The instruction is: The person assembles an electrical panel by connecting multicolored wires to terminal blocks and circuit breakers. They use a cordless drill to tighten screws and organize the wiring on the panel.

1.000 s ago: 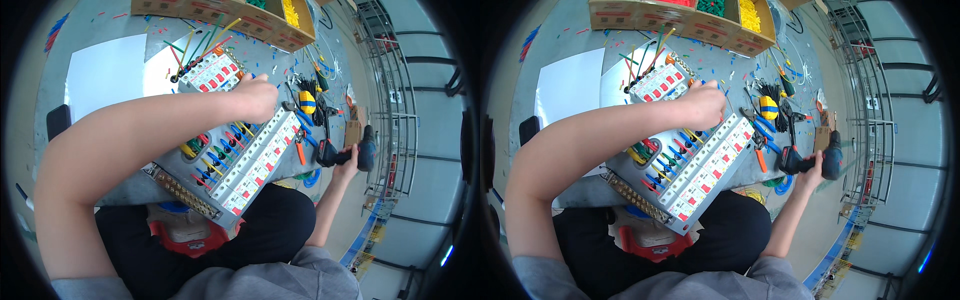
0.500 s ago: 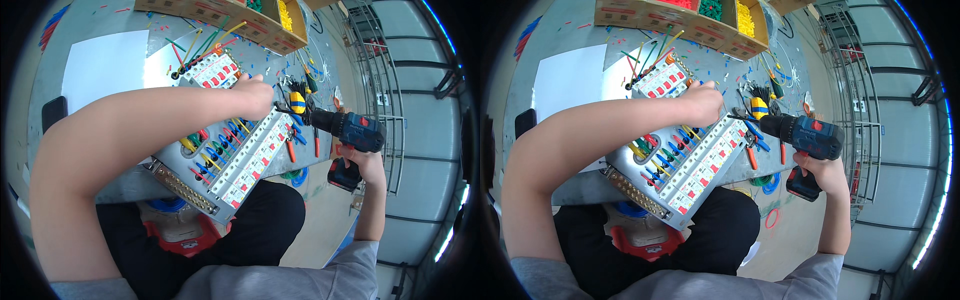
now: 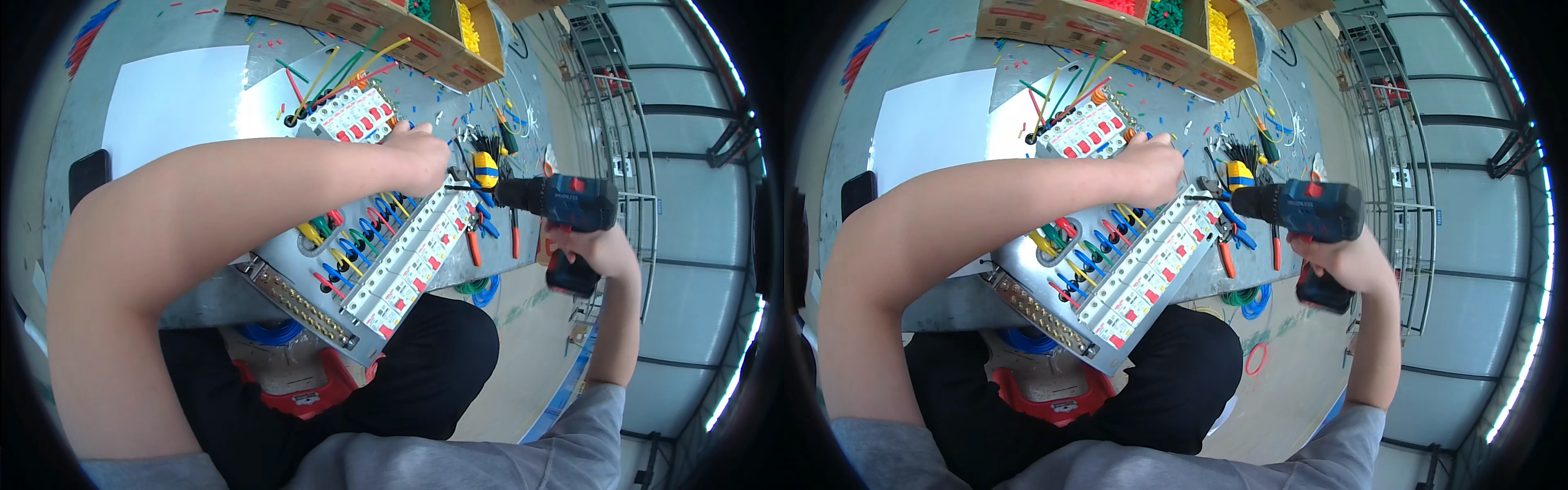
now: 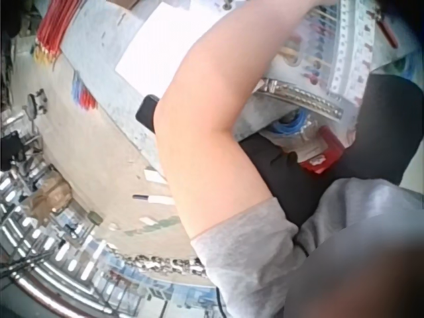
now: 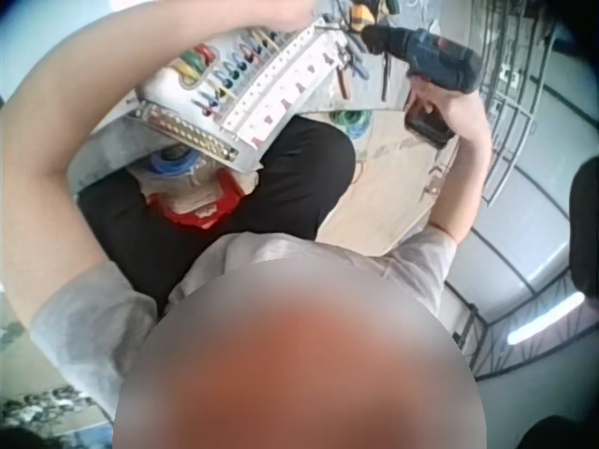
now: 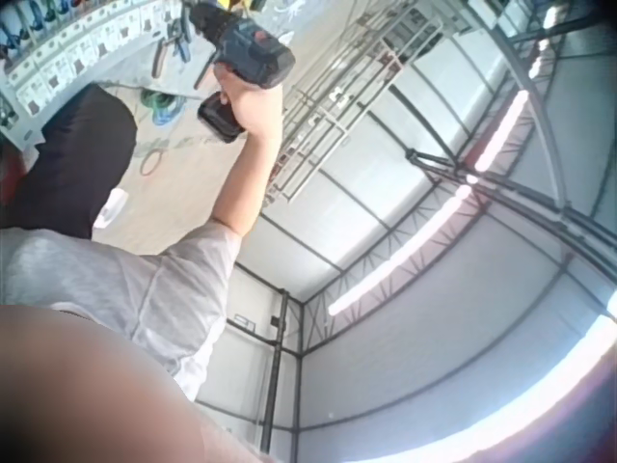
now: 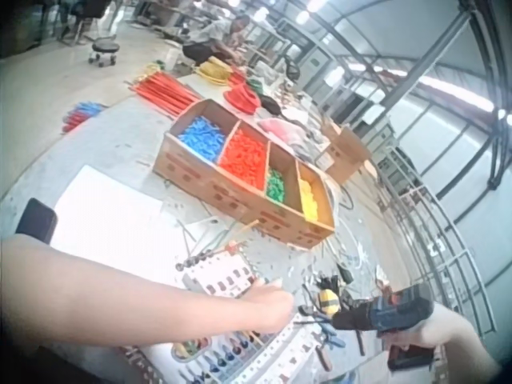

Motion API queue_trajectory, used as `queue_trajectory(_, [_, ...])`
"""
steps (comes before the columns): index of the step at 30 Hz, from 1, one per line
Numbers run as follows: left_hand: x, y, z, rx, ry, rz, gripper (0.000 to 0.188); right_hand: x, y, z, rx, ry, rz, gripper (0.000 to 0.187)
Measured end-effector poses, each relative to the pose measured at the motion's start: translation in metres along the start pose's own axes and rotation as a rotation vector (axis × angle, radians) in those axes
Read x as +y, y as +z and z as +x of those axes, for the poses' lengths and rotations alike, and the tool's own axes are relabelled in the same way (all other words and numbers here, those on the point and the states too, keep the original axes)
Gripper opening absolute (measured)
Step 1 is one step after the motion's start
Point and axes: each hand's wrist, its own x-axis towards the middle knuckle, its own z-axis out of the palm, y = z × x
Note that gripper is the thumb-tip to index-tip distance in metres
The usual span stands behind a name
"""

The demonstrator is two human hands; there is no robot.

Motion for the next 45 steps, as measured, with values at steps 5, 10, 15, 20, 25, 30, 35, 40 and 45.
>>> queue_trajectory(5, [0.000,-0.001,0.000,0.000,-0.017,-0.010,0.020,-0.056,-0.020,0.028,-0.073,-0.019,-0.426,0.035])
queue_trajectory(10, [0.001,0.003,0.000,0.018,-0.019,-0.022,0.018,-0.067,-0.023,0.034,-0.083,-0.023,-0.486,0.041])
queue_trajectory(15, [0.001,0.003,0.001,0.028,-0.008,-0.006,0.017,-0.052,-0.032,0.039,-0.138,-0.199,-0.566,0.043])
queue_trajectory(20, [0.001,-0.002,0.000,-0.039,-0.017,0.019,0.019,-0.052,-0.036,0.040,-0.099,-0.179,-0.555,0.043])
queue_trajectory(25, [-0.007,-0.006,-0.003,-0.031,0.025,0.030,0.019,-0.046,-0.086,0.022,0.033,-0.328,-0.508,0.038])
queue_trajectory(30, [0.001,-0.018,-0.006,-0.006,0.192,0.144,0.014,0.037,-0.095,-0.020,0.416,-0.377,0.135,0.033])
queue_trajectory(35, [-0.015,-0.045,-0.030,0.197,0.233,0.375,0.012,0.155,-0.009,0.004,0.799,-0.409,0.803,0.048])
queue_trajectory(40, [-0.009,-0.048,-0.027,0.069,0.308,0.536,0.010,0.246,0.072,0.031,1.154,-0.322,1.119,0.039])
queue_trajectory(45, [-0.001,-0.042,-0.010,-0.110,0.324,0.587,0.015,0.266,0.116,0.068,1.210,-0.274,1.184,0.038])
